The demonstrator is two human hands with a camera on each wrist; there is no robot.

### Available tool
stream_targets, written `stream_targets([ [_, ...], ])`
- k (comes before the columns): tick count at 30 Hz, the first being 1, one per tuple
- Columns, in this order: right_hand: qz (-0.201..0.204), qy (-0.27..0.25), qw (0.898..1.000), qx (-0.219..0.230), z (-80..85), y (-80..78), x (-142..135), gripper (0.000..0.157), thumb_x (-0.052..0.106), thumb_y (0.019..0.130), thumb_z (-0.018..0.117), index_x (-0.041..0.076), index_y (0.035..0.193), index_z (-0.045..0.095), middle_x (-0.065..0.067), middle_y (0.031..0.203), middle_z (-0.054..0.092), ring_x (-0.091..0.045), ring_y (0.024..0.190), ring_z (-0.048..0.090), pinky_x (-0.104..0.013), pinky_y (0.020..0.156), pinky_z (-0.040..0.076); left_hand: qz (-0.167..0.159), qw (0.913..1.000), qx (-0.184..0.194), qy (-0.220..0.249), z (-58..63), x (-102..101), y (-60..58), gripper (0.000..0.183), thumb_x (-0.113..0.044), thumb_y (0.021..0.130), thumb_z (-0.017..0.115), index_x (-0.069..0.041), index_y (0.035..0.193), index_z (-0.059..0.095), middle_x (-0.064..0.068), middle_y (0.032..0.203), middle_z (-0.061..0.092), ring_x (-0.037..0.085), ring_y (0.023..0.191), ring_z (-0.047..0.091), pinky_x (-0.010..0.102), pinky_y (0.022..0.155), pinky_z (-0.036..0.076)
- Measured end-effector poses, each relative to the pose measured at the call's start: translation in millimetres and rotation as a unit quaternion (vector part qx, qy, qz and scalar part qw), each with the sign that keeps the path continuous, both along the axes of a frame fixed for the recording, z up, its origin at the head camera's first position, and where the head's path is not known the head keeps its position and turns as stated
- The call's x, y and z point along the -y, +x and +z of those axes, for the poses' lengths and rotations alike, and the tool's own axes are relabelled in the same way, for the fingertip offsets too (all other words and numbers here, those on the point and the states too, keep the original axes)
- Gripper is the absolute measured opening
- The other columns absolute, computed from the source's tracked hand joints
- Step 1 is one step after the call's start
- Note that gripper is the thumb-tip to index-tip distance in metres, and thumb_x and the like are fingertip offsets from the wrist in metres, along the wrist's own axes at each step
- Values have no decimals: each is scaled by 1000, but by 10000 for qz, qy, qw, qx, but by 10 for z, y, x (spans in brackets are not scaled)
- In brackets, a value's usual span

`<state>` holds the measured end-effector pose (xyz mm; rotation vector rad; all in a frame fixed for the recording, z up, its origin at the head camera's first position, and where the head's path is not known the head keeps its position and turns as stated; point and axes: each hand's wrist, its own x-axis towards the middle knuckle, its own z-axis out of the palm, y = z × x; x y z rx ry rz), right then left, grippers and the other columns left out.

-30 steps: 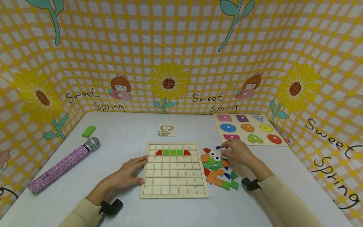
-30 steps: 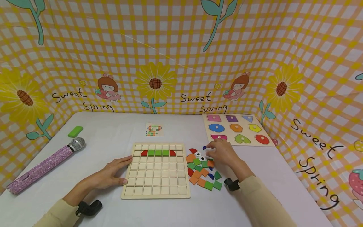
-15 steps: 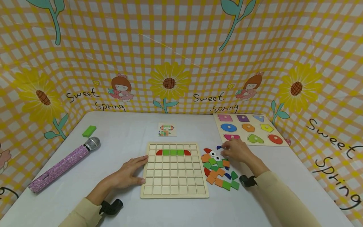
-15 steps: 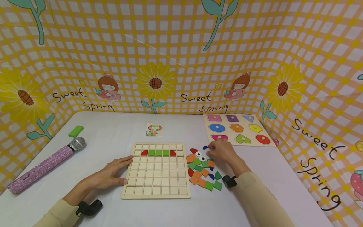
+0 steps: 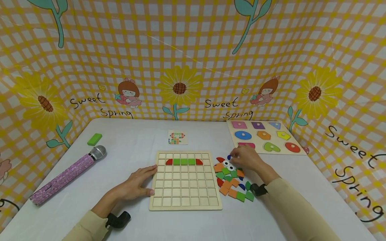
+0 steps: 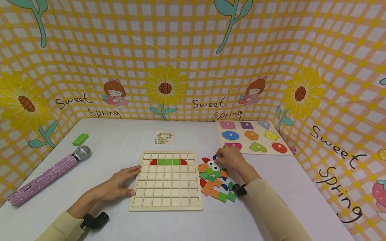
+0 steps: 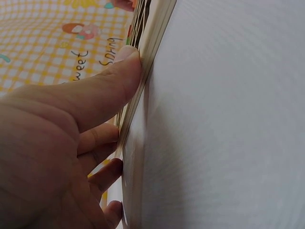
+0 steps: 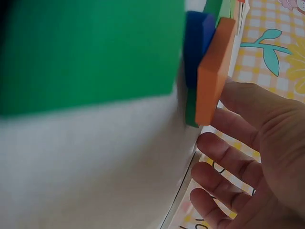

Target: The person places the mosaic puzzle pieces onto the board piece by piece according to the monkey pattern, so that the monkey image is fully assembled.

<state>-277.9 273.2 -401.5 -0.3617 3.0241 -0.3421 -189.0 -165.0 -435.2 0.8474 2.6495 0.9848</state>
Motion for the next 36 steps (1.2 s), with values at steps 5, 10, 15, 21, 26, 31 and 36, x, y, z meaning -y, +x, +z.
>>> stream_targets([
  [5,-89,11,10000,28,-13,-7,6,29,29,81,72,12,104,70,-5,95,66,-23,93,51,-42,81,48,33,10000,29,5,3,-3,7,79,-30,83,71,1,145,33,17,154,28,42,141,23,67,109,14],
  [10,-63,15,10000,-38,-13,-4,-7,27,29,82,71,12,103,70,-6,97,66,-25,95,51,-43,82,48,63,10000,43,1,2,-1,5,79,-30,83,71,0,145,33,16,154,27,41,141,23,67,109,14],
  [15,-108,-146,9997,-147,19,37,-7,27,29,83,70,13,105,71,-9,101,65,-30,102,49,-49,87,47,68,10000,61,-17,-7,-3,-1,79,-31,82,71,-1,145,33,16,155,27,41,141,22,66,110,14],
  [21,179,-299,9977,-580,96,138,84,27,31,83,71,14,103,72,-7,101,64,-29,106,49,-50,90,47,39,10000,0,-22,-6,1,2,78,-29,82,71,0,144,34,17,154,28,41,141,23,66,109,16],
  [26,602,-289,9938,-890,177,252,283,26,31,81,73,14,101,72,-4,96,65,-23,96,50,-38,80,48,48,10000,-16,-15,-1,2,6,78,-28,82,71,1,144,34,18,154,28,42,141,23,66,109,16],
  [31,1058,-307,9881,-1071,228,347,545,24,31,80,75,15,98,74,-3,94,65,-17,86,47,-29,72,41,74,10000,-2,-19,-2,-3,6,78,-28,82,71,1,144,34,18,154,28,42,141,22,67,109,16],
  [36,1495,-377,9802,-1245,217,387,837,21,30,80,75,17,96,74,-2,91,65,-16,84,46,-29,72,38,81,10000,5,-15,-5,-8,6,78,-28,82,71,1,144,34,17,154,28,42,141,22,66,109,16],
])
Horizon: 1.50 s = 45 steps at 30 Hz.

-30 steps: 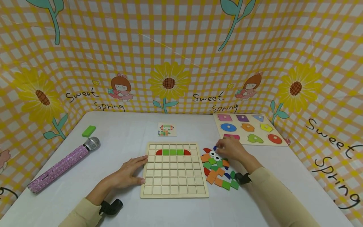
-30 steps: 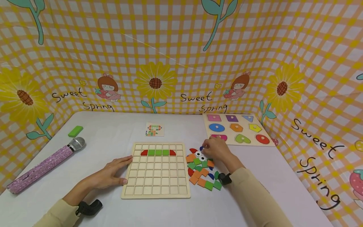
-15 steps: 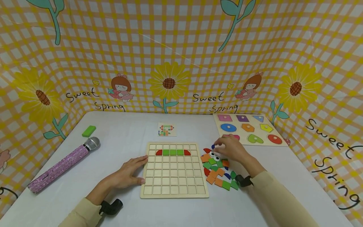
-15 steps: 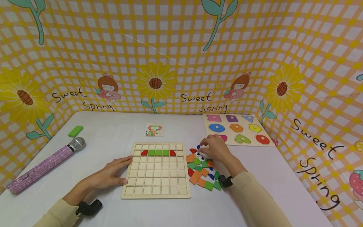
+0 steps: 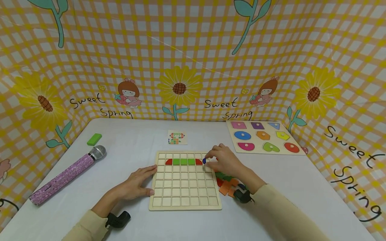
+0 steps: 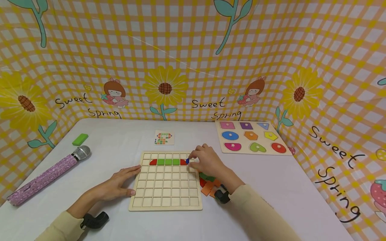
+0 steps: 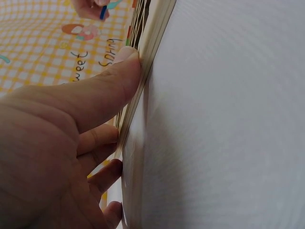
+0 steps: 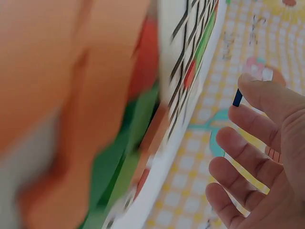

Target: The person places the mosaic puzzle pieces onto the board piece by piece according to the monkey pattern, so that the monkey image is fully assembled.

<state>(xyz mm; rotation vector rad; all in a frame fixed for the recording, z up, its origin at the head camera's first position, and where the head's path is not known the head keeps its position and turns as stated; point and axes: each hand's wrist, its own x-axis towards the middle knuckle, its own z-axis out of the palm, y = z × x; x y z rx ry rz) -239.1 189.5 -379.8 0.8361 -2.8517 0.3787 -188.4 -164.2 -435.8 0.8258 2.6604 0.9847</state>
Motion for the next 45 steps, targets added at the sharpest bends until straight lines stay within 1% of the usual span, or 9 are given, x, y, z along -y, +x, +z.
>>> stream_targets([
  [4,275,32,9996,55,-25,5,273,21,32,79,75,18,95,74,0,91,65,-15,83,46,-29,73,37,11,10000,7,-6,-1,1,-2,78,-29,82,71,1,144,34,17,154,28,42,141,22,67,109,16],
  [8,572,115,9983,24,-59,-5,546,21,33,79,74,19,95,74,1,91,66,-14,82,47,-26,70,38,17,10000,50,6,-3,4,-3,79,-29,82,71,0,144,33,17,154,27,42,141,22,67,109,15],
  [11,738,107,9972,95,-72,-3,736,20,33,80,74,20,94,74,1,90,66,-14,82,48,-26,68,38,25,9999,92,30,-2,2,-4,79,-30,81,72,0,144,34,16,155,27,43,141,21,66,109,15],
  [15,725,118,9965,390,-55,7,967,19,34,81,72,20,95,74,1,93,67,-15,85,49,-29,73,39,23,9999,99,28,10,2,-2,79,-32,82,71,-1,145,34,16,155,27,44,141,21,66,108,16],
  [19,639,217,9961,567,-53,-17,1137,19,35,83,70,22,97,74,2,96,68,-14,86,48,-27,74,38,-26,10000,43,1,12,6,3,79,-34,83,70,-1,145,34,15,155,27,45,140,22,67,108,17],
  [26,578,370,9967,422,-81,-61,1323,18,37,82,71,23,93,74,6,86,65,-12,75,42,-22,64,33,-43,10000,-2,-40,11,12,3,78,-35,83,69,-1,145,34,15,155,27,45,140,22,67,107,17],
  [34,516,578,9960,450,-143,-90,1423,20,40,82,70,24,94,74,7,88,65,-12,78,45,-25,66,35,-49,10000,-7,-30,19,10,7,77,-30,83,70,-1,145,34,15,155,27,42,141,22,67,108,17],
  [39,487,762,9954,329,-155,-94,1437,22,42,81,71,24,93,74,6,88,66,-13,79,46,-26,67,36,-66,10000,-42,-15,18,8,8,78,-31,83,70,0,144,34,16,155,27,42,141,23,67,107,18],
  [45,501,792,9953,249,-173,-101,1441,20,42,81,72,25,91,75,6,89,66,-13,78,45,-25,67,34,-51,10000,-36,-16,27,9,10,78,-32,83,70,0,144,34,16,154,28,43,140,23,67,107,18],
])
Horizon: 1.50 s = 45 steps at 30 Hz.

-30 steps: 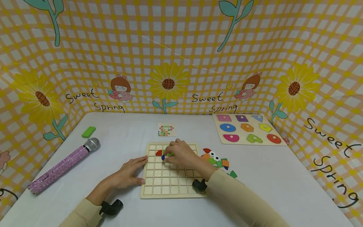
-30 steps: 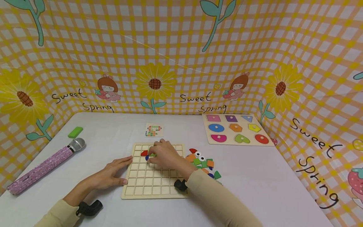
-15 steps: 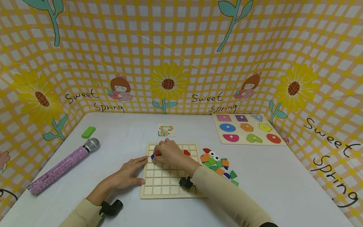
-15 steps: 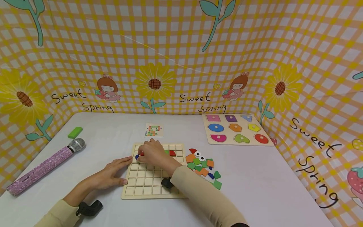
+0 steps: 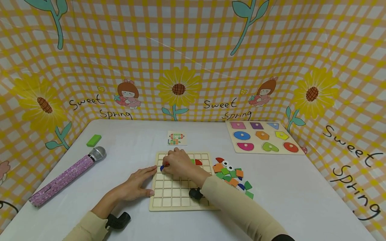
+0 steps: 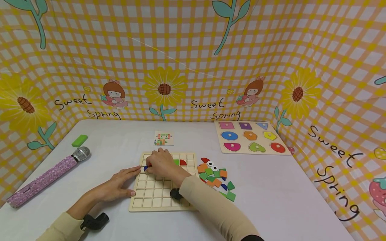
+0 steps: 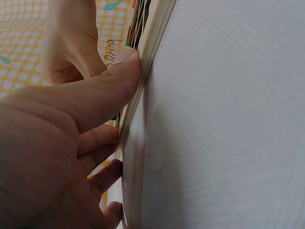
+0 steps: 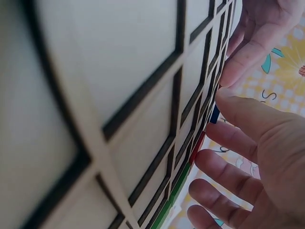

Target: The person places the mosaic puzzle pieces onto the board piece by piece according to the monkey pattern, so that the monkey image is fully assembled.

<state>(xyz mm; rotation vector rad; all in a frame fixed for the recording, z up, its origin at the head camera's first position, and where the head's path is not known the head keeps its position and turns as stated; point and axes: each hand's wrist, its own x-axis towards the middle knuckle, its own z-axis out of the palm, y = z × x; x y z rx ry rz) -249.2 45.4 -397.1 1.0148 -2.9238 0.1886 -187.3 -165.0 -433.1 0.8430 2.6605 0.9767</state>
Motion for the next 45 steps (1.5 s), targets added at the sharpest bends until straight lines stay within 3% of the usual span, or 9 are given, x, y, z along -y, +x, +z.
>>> stream_targets([
  [14,223,-129,9996,-130,-23,20,-33,22,37,80,72,23,97,74,4,93,66,-14,79,45,-26,67,34,-21,10000,-47,19,-19,-1,-8,78,-30,83,70,0,144,34,17,154,28,44,140,23,68,106,19],
  [21,282,19,9994,182,-3,25,-30,23,36,82,70,29,104,72,4,103,65,-15,89,47,-28,74,36,-12,10000,-55,31,-16,-12,0,77,-30,83,70,0,144,34,16,155,28,43,140,23,68,106,19],
  [32,314,-62,9994,110,-13,15,-84,21,34,85,68,28,104,72,4,100,64,-14,85,44,-26,70,31,11,10000,-6,-34,10,-3,-3,78,-32,83,70,-1,145,34,16,154,28,43,140,23,68,107,18],
  [45,59,-426,9988,239,130,146,-376,26,35,84,69,23,107,72,2,103,63,-15,91,46,-31,78,36,71,9999,95,-16,35,-24,14,77,-29,82,71,0,144,35,16,154,27,42,141,22,66,108,17],
])
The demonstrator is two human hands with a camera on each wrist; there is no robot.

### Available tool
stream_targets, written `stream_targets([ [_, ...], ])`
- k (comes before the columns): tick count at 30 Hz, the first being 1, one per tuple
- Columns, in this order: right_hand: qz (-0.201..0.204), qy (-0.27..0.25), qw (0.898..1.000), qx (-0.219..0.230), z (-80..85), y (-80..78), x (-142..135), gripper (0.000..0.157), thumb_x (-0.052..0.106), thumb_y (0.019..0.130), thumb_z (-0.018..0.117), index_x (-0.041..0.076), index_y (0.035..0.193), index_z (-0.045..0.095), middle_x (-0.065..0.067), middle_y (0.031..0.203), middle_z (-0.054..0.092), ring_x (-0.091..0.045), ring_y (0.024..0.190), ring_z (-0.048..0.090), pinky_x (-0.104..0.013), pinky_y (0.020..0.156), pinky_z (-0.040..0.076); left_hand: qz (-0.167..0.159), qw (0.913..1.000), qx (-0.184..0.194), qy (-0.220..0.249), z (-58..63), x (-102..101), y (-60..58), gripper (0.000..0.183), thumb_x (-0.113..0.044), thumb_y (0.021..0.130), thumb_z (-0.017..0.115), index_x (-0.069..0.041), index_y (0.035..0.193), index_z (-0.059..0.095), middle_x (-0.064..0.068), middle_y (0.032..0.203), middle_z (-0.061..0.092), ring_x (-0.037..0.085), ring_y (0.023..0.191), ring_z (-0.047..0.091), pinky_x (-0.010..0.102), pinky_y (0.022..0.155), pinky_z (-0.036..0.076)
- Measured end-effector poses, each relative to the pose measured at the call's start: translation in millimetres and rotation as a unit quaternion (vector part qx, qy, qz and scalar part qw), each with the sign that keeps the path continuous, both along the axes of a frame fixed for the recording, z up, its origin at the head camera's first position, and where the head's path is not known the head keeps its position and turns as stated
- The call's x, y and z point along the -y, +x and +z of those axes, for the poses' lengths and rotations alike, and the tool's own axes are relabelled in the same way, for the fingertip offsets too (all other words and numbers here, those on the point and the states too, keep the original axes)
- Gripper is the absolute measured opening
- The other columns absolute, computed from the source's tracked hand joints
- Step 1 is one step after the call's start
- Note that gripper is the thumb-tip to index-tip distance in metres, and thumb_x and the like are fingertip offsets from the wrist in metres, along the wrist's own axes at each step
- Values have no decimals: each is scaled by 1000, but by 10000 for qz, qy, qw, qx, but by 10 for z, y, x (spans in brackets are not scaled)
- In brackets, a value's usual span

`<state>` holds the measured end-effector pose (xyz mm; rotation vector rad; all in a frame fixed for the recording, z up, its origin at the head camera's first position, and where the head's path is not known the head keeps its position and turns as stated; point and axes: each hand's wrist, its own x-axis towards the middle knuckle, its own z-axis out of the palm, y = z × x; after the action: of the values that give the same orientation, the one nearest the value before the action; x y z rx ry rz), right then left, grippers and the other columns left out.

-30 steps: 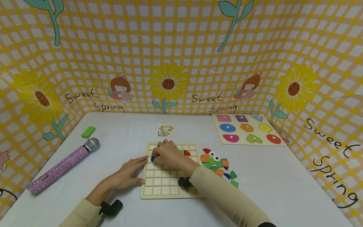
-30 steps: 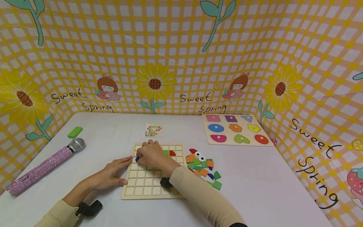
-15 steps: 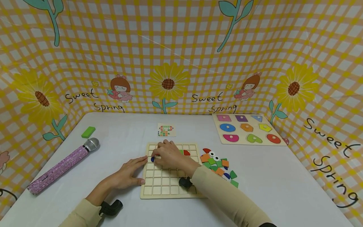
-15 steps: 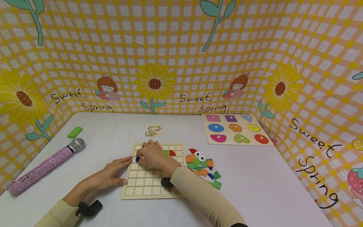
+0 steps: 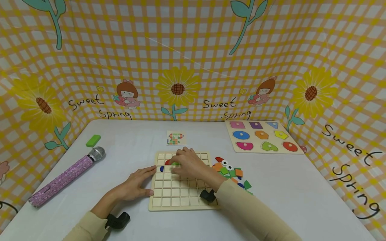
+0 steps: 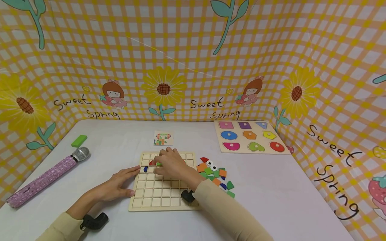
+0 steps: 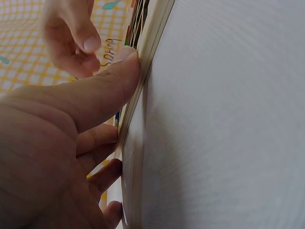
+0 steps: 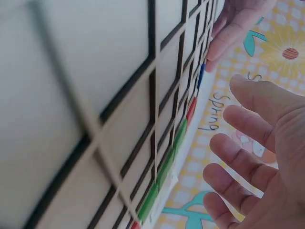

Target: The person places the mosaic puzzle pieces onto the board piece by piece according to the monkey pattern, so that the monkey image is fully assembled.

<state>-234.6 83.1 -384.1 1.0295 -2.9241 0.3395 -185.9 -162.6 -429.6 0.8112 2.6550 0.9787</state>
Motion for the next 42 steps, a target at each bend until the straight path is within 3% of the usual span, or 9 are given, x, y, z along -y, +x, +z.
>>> stream_targets([
  [8,-187,-493,9984,-206,47,83,-384,24,30,80,74,19,101,74,0,97,63,-16,86,44,-31,74,33,20,10000,-6,-16,-9,5,-4,78,-29,82,71,0,144,34,16,155,27,42,141,22,66,109,16],
  [17,-619,-536,9962,-280,21,215,-932,27,32,78,76,18,101,73,-1,95,62,-14,86,43,-29,74,32,-52,10000,21,16,-25,12,-10,79,-30,83,70,0,145,33,17,155,26,42,141,22,66,109,15],
  [22,-862,-479,9941,-450,-1,270,-1271,28,31,77,76,16,100,73,-1,96,64,-16,89,46,-33,76,36,-55,10000,-36,-46,-32,7,-22,79,-31,82,70,0,145,33,17,154,27,42,141,22,66,109,15],
  [29,-1355,-501,9889,-335,-47,343,-1700,30,27,75,78,12,101,72,-3,94,64,-19,91,50,-38,78,39,-75,9999,-57,-42,-32,4,-24,78,-30,83,71,1,144,33,18,154,28,42,141,23,67,109,17],
  [42,-1797,-323,9829,-222,-134,357,-2046,28,31,78,76,13,100,73,-5,93,65,-22,93,50,-41,78,40,-53,10000,-38,-40,-39,4,-20,78,-29,82,71,1,144,33,18,154,27,42,140,23,67,108,18],
])
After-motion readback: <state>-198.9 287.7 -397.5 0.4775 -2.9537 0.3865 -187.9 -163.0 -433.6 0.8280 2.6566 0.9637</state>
